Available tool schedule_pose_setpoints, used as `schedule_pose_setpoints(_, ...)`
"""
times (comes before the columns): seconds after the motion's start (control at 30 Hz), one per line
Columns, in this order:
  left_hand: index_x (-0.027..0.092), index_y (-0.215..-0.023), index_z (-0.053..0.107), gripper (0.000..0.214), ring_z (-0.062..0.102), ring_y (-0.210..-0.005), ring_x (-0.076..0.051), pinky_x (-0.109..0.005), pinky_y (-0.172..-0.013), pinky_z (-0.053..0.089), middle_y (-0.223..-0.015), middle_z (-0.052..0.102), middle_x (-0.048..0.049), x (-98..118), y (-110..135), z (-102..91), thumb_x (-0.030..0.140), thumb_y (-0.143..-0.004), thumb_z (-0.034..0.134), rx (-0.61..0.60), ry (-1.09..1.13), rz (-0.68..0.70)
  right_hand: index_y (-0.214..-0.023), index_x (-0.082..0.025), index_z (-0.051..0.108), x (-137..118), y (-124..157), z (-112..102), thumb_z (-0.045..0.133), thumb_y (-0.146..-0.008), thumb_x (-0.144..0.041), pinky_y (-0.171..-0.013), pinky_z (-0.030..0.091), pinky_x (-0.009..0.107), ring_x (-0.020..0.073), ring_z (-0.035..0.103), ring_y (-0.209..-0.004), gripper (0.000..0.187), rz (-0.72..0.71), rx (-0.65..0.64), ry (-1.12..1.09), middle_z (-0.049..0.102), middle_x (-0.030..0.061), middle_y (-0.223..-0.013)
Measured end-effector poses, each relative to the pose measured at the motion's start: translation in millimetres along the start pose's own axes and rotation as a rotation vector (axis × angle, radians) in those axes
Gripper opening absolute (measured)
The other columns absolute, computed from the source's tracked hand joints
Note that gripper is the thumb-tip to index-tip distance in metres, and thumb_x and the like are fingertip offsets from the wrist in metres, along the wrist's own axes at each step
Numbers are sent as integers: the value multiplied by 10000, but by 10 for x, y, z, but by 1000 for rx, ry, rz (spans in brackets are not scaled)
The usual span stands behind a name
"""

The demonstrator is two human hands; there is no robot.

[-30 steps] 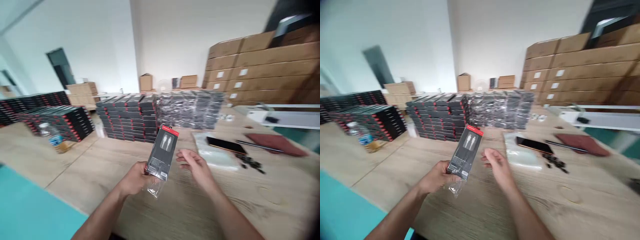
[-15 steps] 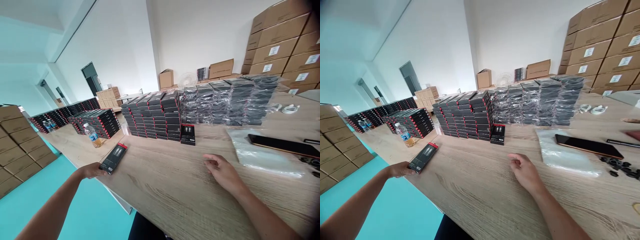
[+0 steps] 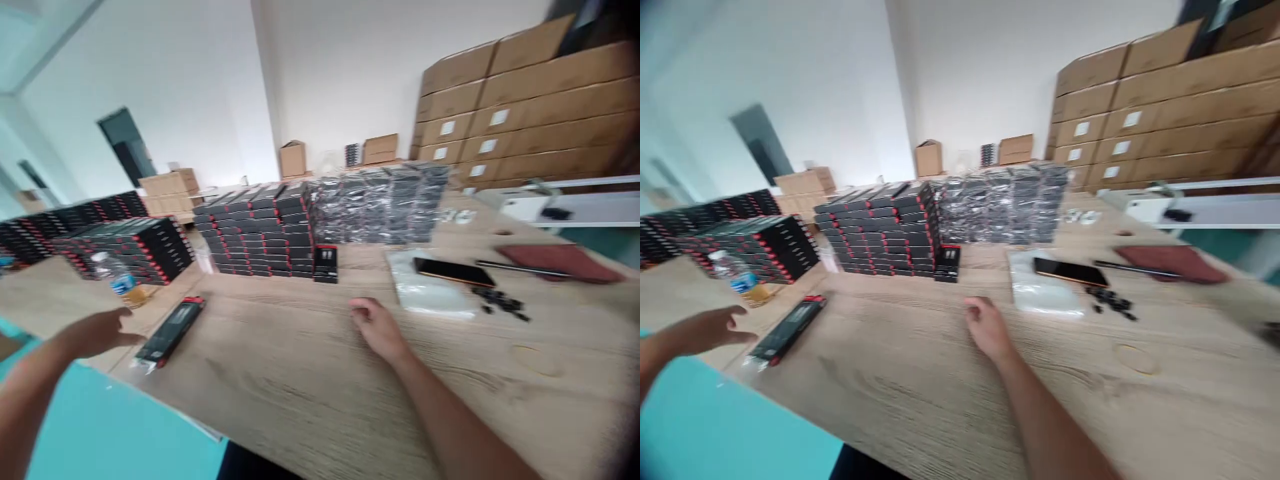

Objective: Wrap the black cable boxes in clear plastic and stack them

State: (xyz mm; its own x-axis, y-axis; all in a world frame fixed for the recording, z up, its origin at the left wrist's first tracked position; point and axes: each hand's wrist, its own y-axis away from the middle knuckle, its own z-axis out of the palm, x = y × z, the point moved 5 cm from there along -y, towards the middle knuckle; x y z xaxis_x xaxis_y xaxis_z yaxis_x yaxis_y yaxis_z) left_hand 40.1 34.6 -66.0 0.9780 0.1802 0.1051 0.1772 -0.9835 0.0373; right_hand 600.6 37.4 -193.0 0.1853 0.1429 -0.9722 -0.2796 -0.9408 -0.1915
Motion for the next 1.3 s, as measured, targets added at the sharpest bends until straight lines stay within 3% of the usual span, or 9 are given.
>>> schedule_pose_setpoints(0.1, 191, -1159, 540, 637, 620, -876, -215, -297, -796, 435, -909, 692, 4, 759, -54, -233, 643, -709, 543, 70, 47, 252, -757, -249, 715, -36, 38, 31, 626, -658, -281, -648, 491, 352, 200, 583, -672, 137, -46, 5, 66, 642, 26, -721)
schedule_pose_setpoints(0.17, 201, -1173, 553, 620, 616, -890, -208, -283, -805, 431, -980, 685, -7, 1533, 38, -195, 613, -711, 581, 106, 162, 487, -720, -236, 709, -72, 57, 50, 621, -680, -297, -671, 484, 341, 185, 572, -667, 115, -96, -7, 136, 642, 23, -732)
schedule_pose_setpoints(0.3, 207, -987, 653, 402, 627, -827, -190, -262, -743, 448, -945, 700, -32, 3066, 313, 478, 535, -778, 554, -112, 578, 834, -695, -223, 700, -114, 111, 62, 625, -705, -324, -683, 485, 320, 181, 579, -699, 127, -143, -44, 206, 651, 26, -762)
schedule_pose_setpoints(0.4, 189, -887, 682, 306, 630, -759, -192, -278, -705, 449, -849, 708, -56, 3666, 336, 1123, 438, -823, 516, -133, 664, 794, -709, -220, 686, -81, 150, 44, 622, -732, -372, -632, 498, 321, 185, 584, -686, 167, -112, -50, 222, 654, 39, -817)
schedule_pose_setpoints(0.53, 207, -898, 674, 239, 628, -814, -195, -293, -757, 436, -879, 707, -58, 3817, 289, 1549, 340, -849, 482, -81, 663, 768, -936, -226, 658, -150, 43, 13, 576, -769, -383, -737, 507, 371, 232, 594, -854, 244, -139, 142, 314, 638, 73, -961)
schedule_pose_setpoints(0.67, 199, -907, 660, 262, 633, -863, -223, -321, -771, 426, -926, 706, -91, 3768, 233, 1541, 263, -873, 408, -74, 637, 759, -1232, -227, 509, -394, -422, 411, 490, -794, -321, -1020, 366, 433, 263, 413, -1239, 449, -319, 164, 591, 486, 102, -1304)
schedule_pose_setpoints(0.87, 209, -843, 667, 222, 641, -814, -216, -306, -704, 418, -875, 717, -63, 3757, 218, 1516, 227, -830, 446, -65, 646, 779, -1125, -174, 522, -225, -1148, 1042, 672, -563, -282, -1140, 148, 421, 314, 186, -1379, 591, -36, 57, 661, 268, 123, -1473)
schedule_pose_setpoints(1.1, 221, -701, 663, 211, 613, -717, -190, -284, -641, 395, -745, 699, -28, 3749, 162, 1594, 401, -756, 568, -165, 726, 746, -1081, -221, 536, -243, -903, 377, 527, -659, -455, -987, 369, 504, 308, 470, -1191, 483, 90, 148, 284, 576, 99, -1199)
schedule_pose_setpoints(1.3, 204, -677, 644, 209, 615, -743, -208, -308, -680, 427, -768, 679, -62, 3808, 270, 1492, 309, -798, 510, -122, 620, 836, -1131, -343, 600, -371, -68, -165, 374, -731, -635, -859, 451, 524, 308, 568, -1113, 545, 152, -113, -428, 627, 48, -1212)
